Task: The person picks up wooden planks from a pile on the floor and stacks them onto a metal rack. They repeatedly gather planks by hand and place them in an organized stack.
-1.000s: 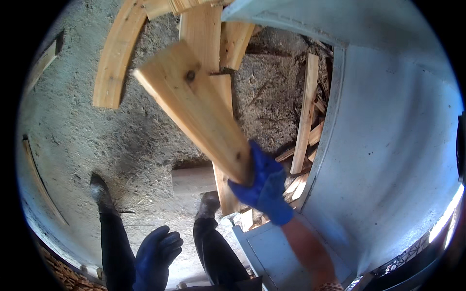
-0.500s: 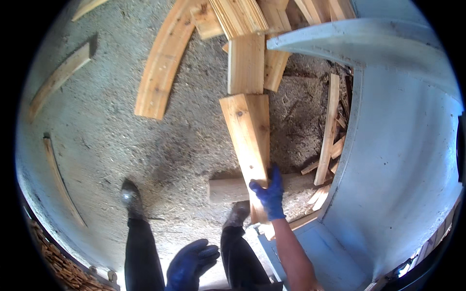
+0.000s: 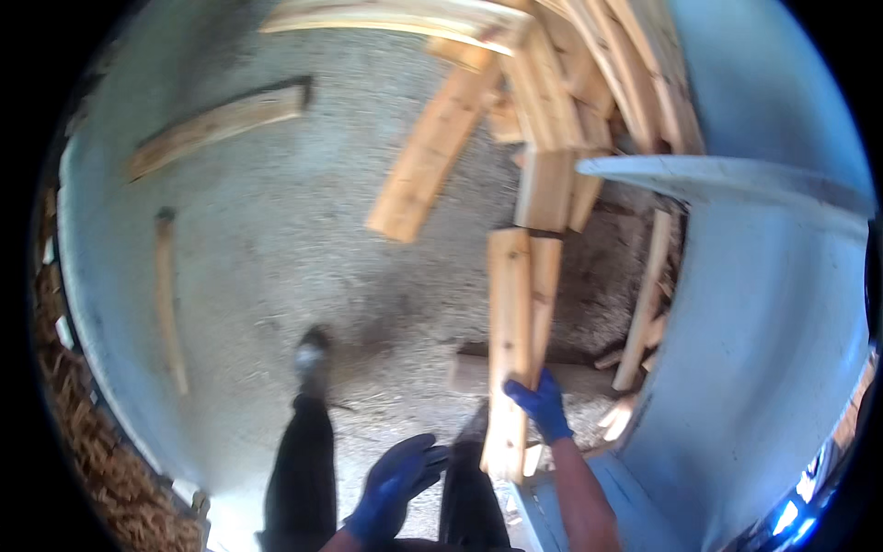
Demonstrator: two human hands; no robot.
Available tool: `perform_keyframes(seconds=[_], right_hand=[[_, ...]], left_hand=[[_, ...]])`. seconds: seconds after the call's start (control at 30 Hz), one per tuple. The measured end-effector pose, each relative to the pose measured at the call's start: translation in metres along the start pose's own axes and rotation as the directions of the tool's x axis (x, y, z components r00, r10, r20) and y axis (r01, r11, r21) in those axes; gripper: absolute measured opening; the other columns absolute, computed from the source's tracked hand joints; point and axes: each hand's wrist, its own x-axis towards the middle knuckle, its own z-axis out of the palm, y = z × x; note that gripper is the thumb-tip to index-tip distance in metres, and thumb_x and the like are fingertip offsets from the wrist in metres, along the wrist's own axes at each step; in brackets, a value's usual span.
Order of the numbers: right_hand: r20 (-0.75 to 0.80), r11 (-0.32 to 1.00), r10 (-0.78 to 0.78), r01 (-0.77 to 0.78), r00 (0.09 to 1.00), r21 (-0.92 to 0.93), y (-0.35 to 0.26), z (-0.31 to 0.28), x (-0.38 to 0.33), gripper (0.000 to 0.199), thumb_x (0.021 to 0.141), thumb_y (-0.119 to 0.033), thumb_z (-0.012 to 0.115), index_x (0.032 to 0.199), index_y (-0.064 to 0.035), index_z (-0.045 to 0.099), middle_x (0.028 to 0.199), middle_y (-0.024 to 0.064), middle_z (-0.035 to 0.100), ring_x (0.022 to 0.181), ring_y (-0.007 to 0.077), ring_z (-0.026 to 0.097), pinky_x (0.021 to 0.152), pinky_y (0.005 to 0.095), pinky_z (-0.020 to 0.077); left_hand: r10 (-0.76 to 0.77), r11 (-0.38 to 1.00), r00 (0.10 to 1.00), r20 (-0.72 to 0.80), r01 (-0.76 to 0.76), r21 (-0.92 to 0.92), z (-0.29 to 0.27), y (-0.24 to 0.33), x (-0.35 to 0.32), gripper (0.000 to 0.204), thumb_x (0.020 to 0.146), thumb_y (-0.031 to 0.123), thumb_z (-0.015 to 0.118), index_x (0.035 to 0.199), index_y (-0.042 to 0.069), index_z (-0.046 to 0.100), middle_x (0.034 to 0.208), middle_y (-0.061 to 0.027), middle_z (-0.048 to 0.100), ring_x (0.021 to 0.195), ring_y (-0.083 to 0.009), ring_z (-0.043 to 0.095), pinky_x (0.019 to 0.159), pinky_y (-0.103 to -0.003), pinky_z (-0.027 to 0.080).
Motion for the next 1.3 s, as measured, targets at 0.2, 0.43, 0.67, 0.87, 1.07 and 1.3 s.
perform_keyframes(seconds=[0.2, 0.43, 0.67, 0.87, 1.07, 1.3], right_hand=[[0.205, 0.921, 0.033, -0.109, 0.978, 0.375, -0.126, 0.019, -0.117, 0.038, 0.073, -0.014, 0.073, 0.105, 0.0017, 0.061, 0.09, 0.0119, 0.067, 0.082, 0.0236, 0.066, 0.072, 0.0339, 0.0535], [0.183, 0.995, -0.075, 0.063, 0.98, 0.071, -0.198, 0.103, -0.249, 0.07, 0.09, -0.026, 0.064, 0.143, 0.0025, 0.028, 0.136, 0.0166, 0.042, 0.121, 0.0252, 0.042, 0.1, 0.0356, 0.0375], [0.666, 0.895, -0.354, 0.444, 0.657, 0.038, -0.433, 0.178, -0.363, 0.074, 0.092, -0.036, 0.057, 0.147, -0.0029, 0.021, 0.144, 0.0187, 0.032, 0.129, 0.0284, 0.036, 0.103, 0.0383, 0.035], [0.793, 0.778, -0.513, 0.57, 0.33, 0.266, -0.427, 0.197, -0.385, 0.06, 0.096, -0.033, 0.051, 0.143, -0.0036, 0.029, 0.143, 0.0143, 0.038, 0.131, 0.027, 0.037, 0.109, 0.0368, 0.0296], [0.9, 0.804, -0.333, 0.583, 0.282, 0.115, -0.436, 0.205, -0.416, 0.051, 0.095, -0.03, 0.051, 0.137, -0.0044, 0.037, 0.136, 0.0134, 0.043, 0.126, 0.0265, 0.041, 0.107, 0.0373, 0.0329], [0.816, 0.916, -0.148, 0.389, 0.559, -0.1, -0.445, 0.205, -0.373, 0.042, 0.095, -0.026, 0.052, 0.13, -0.0054, 0.046, 0.129, 0.0122, 0.05, 0.121, 0.0259, 0.047, 0.105, 0.0378, 0.0367]], left_hand=[[0.205, 0.931, 0.96, 0.191, -0.252, 0.264, -0.002, 0.001, -0.054, 0.064, 0.089, 0.018, 0.063, 0.143, 0.005, 0.031, 0.137, -0.0104, 0.045, 0.125, -0.0207, 0.044, 0.105, -0.032, 0.037], [0.322, 0.882, 0.939, -0.119, -0.252, 0.398, 0.03, 0.053, -0.256, 0.113, 0.059, 0.048, 0.086, 0.146, 0.008, 0.025, 0.127, -0.0138, 0.053, 0.115, -0.0227, 0.053, 0.098, -0.035, 0.045], [0.821, 0.562, 0.543, -0.179, -0.823, 0.084, 0.01, 0.104, -0.393, 0.087, 0.071, 0.036, 0.081, 0.14, 0.007, 0.037, 0.118, -0.0113, 0.06, 0.105, -0.0187, 0.058, 0.089, -0.034, 0.05], [0.783, 0.488, 0.509, -0.357, -0.859, -0.154, 0.003, 0.125, -0.519, 0.069, 0.077, 0.018, 0.077, 0.136, 0.007, 0.042, 0.101, -0.008, 0.066, 0.094, -0.018, 0.062, 0.082, -0.032, 0.053], [0.816, -0.024, -0.186, -0.548, -0.957, 0.289, -0.104, 0.113, -0.59, 0.067, 0.082, 0.014, 0.072, 0.139, 0.006, 0.037, 0.123, -0.0135, 0.057, 0.108, -0.0231, 0.058, 0.094, -0.034, 0.049], [0.658, -0.125, -0.358, -0.663, -0.92, 0.372, -0.286, 0.156, -0.707, 0.074, 0.08, 0.01, 0.072, 0.142, 0.012, 0.031, 0.112, -0.0103, 0.057, 0.096, -0.0205, 0.059, 0.074, -0.033, 0.055]])
